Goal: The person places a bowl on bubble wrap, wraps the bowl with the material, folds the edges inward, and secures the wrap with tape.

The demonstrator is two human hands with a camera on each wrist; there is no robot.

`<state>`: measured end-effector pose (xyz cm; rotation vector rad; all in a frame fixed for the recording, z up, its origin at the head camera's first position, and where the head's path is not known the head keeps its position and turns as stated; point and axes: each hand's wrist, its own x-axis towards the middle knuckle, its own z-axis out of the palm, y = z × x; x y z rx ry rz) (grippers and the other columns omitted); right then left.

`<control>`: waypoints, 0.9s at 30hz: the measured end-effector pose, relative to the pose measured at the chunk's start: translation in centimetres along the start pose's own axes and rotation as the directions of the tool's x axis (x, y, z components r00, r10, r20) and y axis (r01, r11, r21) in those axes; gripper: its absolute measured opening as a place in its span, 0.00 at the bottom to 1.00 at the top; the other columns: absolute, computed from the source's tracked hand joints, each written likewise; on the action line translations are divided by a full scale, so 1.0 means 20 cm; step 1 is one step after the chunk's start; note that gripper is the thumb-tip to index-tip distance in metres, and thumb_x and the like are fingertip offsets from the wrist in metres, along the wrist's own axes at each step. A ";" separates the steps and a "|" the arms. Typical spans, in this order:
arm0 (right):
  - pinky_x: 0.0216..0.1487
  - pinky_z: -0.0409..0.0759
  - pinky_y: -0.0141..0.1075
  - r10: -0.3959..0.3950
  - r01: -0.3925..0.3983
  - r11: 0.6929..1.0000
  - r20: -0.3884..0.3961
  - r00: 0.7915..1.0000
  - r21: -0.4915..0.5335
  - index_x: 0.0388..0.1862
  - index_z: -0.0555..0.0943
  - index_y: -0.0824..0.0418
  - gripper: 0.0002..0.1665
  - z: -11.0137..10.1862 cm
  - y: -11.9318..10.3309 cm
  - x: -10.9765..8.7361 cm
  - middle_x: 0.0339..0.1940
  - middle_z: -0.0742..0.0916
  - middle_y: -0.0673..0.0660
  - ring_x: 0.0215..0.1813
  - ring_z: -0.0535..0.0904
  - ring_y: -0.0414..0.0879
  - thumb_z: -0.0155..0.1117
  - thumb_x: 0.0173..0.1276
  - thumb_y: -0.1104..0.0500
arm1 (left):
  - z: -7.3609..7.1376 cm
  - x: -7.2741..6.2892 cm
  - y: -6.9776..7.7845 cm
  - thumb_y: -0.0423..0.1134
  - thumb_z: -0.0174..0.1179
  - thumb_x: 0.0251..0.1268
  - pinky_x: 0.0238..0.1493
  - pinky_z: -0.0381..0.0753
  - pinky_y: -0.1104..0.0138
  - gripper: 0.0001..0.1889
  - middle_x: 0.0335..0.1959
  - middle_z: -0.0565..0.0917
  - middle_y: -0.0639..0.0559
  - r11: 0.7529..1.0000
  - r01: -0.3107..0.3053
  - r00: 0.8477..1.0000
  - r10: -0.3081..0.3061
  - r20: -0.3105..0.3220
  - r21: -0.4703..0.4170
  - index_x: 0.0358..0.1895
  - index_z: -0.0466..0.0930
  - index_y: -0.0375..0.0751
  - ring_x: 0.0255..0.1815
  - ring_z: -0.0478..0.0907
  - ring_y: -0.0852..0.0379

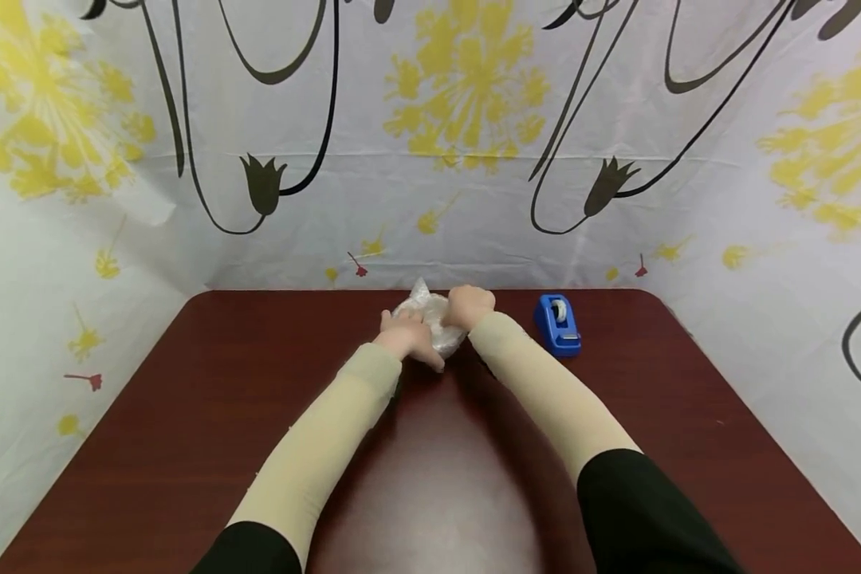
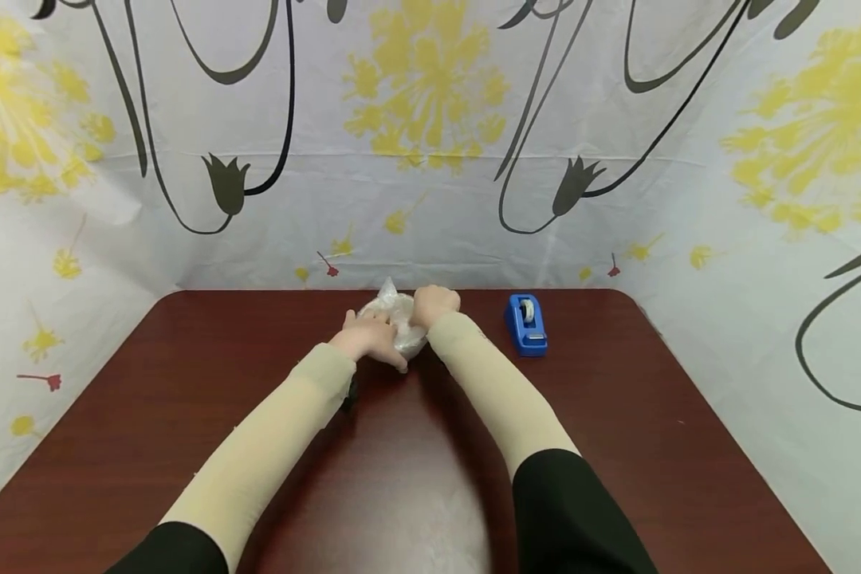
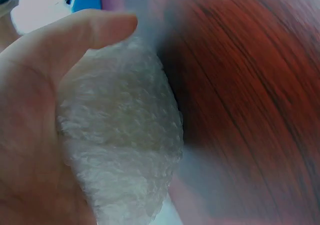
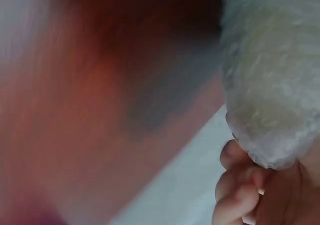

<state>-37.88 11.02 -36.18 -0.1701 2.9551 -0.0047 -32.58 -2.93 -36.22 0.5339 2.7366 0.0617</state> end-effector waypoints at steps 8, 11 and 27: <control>0.34 0.74 0.43 -0.047 0.001 0.936 0.123 0.991 0.352 0.31 0.78 0.59 0.21 0.00 0.08 0.02 0.28 0.79 0.54 0.34 0.77 0.51 0.55 0.72 0.42 | -0.04 0.02 -0.08 0.78 0.56 0.46 0.70 0.31 0.41 0.51 0.77 0.52 0.41 0.975 0.007 0.997 0.009 0.072 -0.223 0.69 0.68 0.45 0.77 0.42 0.42; 0.25 0.70 0.41 -0.079 0.008 0.902 0.147 0.986 0.431 0.18 0.67 0.54 0.26 0.01 0.10 0.03 0.15 0.67 0.50 0.21 0.68 0.47 0.53 0.74 0.43 | -0.05 0.02 -0.11 0.79 0.54 0.47 0.69 0.30 0.40 0.53 0.74 0.58 0.41 0.960 0.021 0.997 0.000 0.075 -0.278 0.71 0.64 0.44 0.76 0.45 0.41; 0.57 0.73 0.51 -0.056 0.083 0.887 -0.073 0.996 0.454 0.63 0.76 0.65 0.36 0.01 0.25 0.00 0.60 0.80 0.63 0.58 0.76 0.56 0.45 0.75 0.38 | -0.16 0.06 -0.24 0.65 0.59 0.59 0.64 0.67 0.57 0.44 0.66 0.70 0.41 0.930 -0.109 0.994 0.106 -0.029 -0.352 0.69 0.66 0.33 0.66 0.67 0.46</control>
